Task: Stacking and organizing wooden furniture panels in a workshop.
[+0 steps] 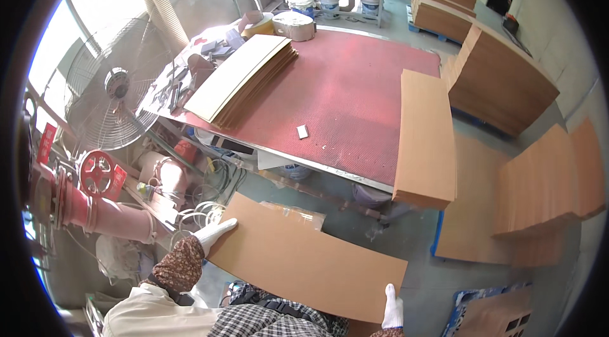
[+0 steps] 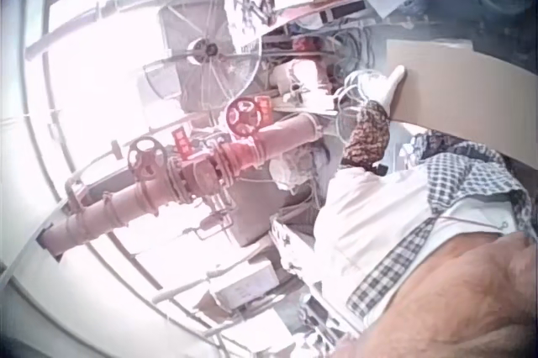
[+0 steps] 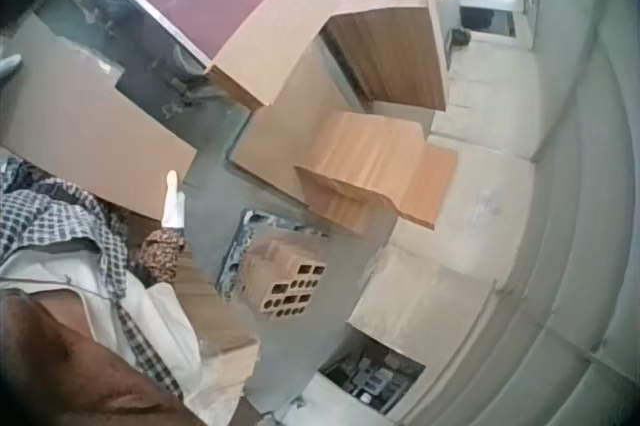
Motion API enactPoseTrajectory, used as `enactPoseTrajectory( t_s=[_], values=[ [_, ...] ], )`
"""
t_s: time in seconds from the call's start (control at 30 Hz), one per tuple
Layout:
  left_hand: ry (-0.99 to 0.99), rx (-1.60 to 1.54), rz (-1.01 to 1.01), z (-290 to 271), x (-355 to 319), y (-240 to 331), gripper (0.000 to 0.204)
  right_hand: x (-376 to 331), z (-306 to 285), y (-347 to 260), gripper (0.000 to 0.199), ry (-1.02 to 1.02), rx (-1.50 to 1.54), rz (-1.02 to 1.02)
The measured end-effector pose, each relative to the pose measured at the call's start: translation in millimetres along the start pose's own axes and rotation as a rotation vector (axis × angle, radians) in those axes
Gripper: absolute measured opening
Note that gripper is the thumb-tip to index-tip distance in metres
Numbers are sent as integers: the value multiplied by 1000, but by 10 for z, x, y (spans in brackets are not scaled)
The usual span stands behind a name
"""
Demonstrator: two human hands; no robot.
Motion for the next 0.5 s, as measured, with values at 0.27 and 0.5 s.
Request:
enactPoseTrajectory(
  t_s=[0.27,0.5],
  values=[
    [-11,23,-67,620,-297,398,66,142,-527,-95,69,81,4,-94],
    [-132,38,43,797,-67,945,73,121,-355,-195,73,92,193,-141]
  ],
)
Point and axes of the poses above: each hand's wrist, its own x-axis towards the middle knuckle, its own z-axis out of the palm, y = z × x, the point moved 4 cm from there along x, towards the middle knuckle, and after that the axes turned 15 degrees about y, right-handed, at the moved point
